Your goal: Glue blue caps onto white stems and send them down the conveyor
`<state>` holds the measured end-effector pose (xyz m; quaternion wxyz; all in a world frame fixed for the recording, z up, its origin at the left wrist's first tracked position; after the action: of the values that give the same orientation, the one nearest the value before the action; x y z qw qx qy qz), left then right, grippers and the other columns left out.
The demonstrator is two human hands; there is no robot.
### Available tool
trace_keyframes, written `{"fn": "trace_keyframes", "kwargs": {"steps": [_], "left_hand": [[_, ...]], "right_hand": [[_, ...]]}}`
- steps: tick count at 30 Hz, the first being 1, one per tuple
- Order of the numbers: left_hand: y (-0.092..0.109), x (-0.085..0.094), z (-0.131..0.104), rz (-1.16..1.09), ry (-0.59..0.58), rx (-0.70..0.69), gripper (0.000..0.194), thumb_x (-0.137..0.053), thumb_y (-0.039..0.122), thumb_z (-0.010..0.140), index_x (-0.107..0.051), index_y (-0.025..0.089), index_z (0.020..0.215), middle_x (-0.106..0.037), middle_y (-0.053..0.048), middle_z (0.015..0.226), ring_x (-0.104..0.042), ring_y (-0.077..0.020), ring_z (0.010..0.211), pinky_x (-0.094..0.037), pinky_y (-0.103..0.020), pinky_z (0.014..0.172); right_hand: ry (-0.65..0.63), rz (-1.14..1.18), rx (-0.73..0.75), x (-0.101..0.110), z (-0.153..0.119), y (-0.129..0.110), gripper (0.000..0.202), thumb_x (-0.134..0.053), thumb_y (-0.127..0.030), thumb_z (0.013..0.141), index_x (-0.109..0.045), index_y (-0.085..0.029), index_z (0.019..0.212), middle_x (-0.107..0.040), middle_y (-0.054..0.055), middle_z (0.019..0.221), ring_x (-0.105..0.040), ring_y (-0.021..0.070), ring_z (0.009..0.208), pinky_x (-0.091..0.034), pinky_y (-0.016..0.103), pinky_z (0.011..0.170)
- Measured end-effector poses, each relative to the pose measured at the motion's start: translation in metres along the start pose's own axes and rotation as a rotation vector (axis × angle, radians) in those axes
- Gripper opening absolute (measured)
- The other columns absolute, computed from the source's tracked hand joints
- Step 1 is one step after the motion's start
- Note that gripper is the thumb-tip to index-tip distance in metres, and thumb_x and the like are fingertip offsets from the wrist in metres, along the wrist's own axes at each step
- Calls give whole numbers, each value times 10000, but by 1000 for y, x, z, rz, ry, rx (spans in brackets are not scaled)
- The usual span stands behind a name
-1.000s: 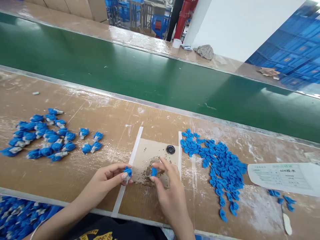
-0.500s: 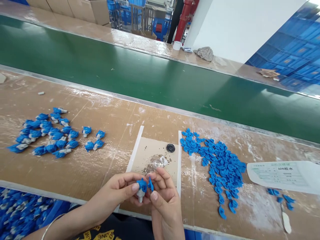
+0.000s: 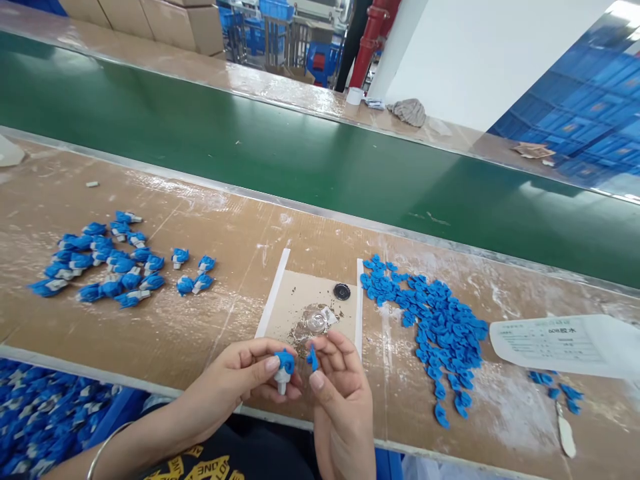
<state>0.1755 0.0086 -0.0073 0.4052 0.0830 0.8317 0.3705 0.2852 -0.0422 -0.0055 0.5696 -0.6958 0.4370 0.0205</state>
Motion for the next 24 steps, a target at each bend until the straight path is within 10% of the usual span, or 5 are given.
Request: {"fn": "trace_keyframes", "kwargs": {"steps": [13,21,24], "left_hand": [[3,3,1,-11,42,-11,347,-754,406,819,-732,162,1065,-721,-85,960,-659,-131,831,-537,-234,767],[-7,20,5,102,69,55,353,-853,346,672,-693,136,907,-737,-64,808,-693,-144,741,-525,-248,739],[3,45,-3,263,172,-25,339,-818,356,694,-665,151,916,-745,-70,823,-714,-179,772,-550,-272,733]], "right_hand": [[-109,-305,167,-6,-1,4,453,-818,-234,747,-630,-291,1155,-705,39,1077,-676,193,960,-584,319,820],[-163,-814,599,-40,-30,-6,328,-696,-283,841,-653,-334,1162,-683,30,1124,-613,254,1084,-493,441,953],[-122,-983,743,-6,-30,-37,397,-699,-349,849,-616,-346,1238,-651,41,1227,-578,298,1171,-458,489,997]]}}
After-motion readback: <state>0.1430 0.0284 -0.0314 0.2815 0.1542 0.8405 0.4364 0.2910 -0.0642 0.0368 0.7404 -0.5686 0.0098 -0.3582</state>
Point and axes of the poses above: each hand's wrist, its own z-axis towards the middle knuckle, its own x-axis out of the back of the hand, y = z × x, the point moved 10 cm from there along z, towards the middle knuckle
